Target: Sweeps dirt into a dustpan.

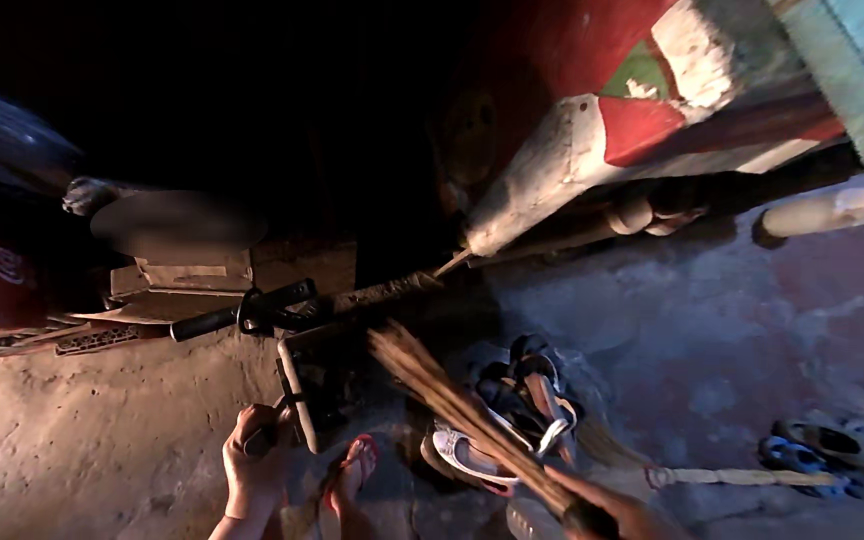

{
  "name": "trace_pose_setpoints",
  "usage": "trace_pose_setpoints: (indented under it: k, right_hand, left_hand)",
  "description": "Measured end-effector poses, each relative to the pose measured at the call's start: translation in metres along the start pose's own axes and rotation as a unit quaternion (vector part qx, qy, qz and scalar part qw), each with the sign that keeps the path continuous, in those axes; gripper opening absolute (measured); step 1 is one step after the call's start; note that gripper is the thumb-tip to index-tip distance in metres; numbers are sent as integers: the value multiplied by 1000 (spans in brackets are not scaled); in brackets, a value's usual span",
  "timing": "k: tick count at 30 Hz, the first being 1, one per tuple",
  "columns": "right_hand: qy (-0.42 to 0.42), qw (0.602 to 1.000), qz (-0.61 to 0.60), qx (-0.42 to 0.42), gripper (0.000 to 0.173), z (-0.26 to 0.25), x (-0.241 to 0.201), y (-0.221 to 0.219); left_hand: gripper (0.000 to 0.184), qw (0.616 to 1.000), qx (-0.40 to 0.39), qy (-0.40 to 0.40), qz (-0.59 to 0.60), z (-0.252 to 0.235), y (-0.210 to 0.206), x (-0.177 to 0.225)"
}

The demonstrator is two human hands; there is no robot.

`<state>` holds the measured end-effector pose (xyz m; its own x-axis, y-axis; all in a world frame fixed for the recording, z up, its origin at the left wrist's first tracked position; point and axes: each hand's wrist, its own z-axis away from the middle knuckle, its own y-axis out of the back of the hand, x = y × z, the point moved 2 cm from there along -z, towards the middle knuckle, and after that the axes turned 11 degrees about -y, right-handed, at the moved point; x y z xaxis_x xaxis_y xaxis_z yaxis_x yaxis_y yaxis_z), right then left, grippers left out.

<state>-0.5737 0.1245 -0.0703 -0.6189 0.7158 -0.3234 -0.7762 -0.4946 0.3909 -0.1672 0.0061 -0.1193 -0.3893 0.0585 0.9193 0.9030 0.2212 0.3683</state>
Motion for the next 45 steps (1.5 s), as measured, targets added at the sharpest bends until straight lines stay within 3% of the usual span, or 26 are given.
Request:
trace_pose_setpoints:
  k: [4,9,12,14,17,21,23,27,29,32,35,38,42,45]
  right_hand:
    - [-70,990,66,103,68,-92,-22,6]
    - [-118,982,139,46,70,-176,-45,-45]
    - [-135,976,166,-50,72,-139,-37,-86]
    - [-139,973,162,-84,72,-102,-25,-90]
    - [-65,992,78,-71,66,-53,-2,-63]
    - [5,997,70,-39,63,-6,-19,6]
    - [27,997,66,10,64,-17,-34,24]
    - [-45,986,147,65,63,-107,-79,33]
    - [-62,983,153,78,65,-151,-100,16]
    - [-71,975,211,23,69,-181,-94,-25]
    - [-74,948,305,-52,71,-156,-58,-47]
    - [-60,945,314,-77,70,-100,-29,-25]
    - [12,977,211,-39,64,-29,-48,31]
    - [14,971,236,26,67,-48,-66,42]
  left_hand:
    - [11,1000,-3,12,-21,2,1,3]
    - [16,1000,5,-12,-25,4,-4,5]
    - [13,1000,4,2,-8,4,-5,4]
    - [14,1000,6,4,-10,3,-6,4]
    - [14,1000,21,-2,-21,1,-3,3]
    - [14,999,44,-6,-23,9,10,0]
    - [16,998,54,-16,-25,15,13,-1]
    - [16,998,54,-37,-22,34,14,3]
    - [15,998,44,-33,-10,47,14,2]
    - [16,999,45,-21,12,54,10,-3]
    - [16,997,68,-26,0,49,9,-8]
    - [19,995,84,-28,-38,37,12,-4]
    - [19,994,99,-25,-44,37,18,-4]
    - [20,995,98,-20,-29,49,22,-1]
